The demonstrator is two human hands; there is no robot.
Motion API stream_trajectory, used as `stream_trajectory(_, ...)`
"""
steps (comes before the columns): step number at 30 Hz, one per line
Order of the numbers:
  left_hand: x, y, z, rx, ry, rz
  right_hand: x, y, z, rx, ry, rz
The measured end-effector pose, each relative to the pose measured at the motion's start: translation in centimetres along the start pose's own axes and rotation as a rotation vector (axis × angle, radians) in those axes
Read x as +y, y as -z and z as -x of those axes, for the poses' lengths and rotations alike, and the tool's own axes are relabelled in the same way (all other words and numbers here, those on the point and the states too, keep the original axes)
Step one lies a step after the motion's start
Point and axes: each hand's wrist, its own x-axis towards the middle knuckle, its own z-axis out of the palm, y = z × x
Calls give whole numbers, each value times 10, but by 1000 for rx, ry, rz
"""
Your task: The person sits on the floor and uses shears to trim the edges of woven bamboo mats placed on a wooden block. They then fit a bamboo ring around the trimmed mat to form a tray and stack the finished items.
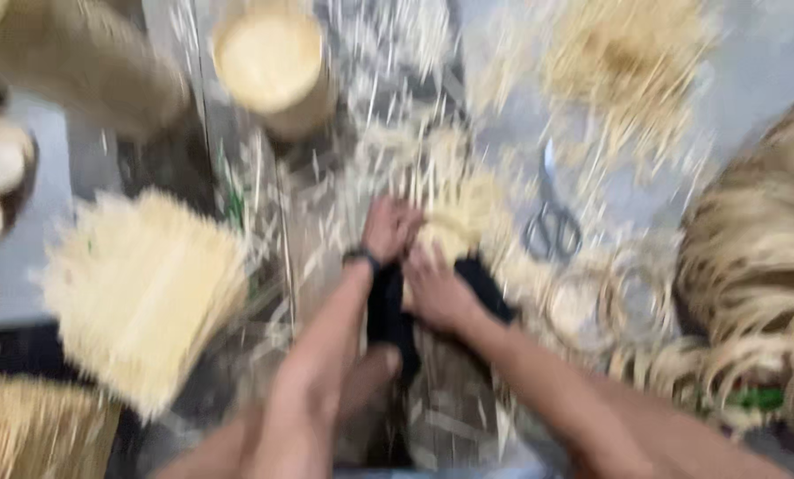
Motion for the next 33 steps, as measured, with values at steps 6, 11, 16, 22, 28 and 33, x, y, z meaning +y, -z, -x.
stream_trajectory(6, -12, -21, -1, 221, 26, 86, 6, -19, 2, 385, 8, 10)
stream_trajectory(11, -9, -18, -4, 179, 139, 127, 29, 22, 5, 88, 24, -410)
stream_trajectory(16, -23, -25, -8, 168, 196, 170, 90, 32, -19, 408, -248, -729)
stream_trajectory(22, -45, -37, -16, 156, 268, 265, 117, 9, -55, 255, -372, -1004)
stream_trajectory(28, -55, -39, -16, 93, 425, 337, 119, -19, -62, 159, -437, -1103)
stream_trajectory(33, -6, -6, -4, -27, 238, 337, 138, -9, -30, 327, -475, -1034)
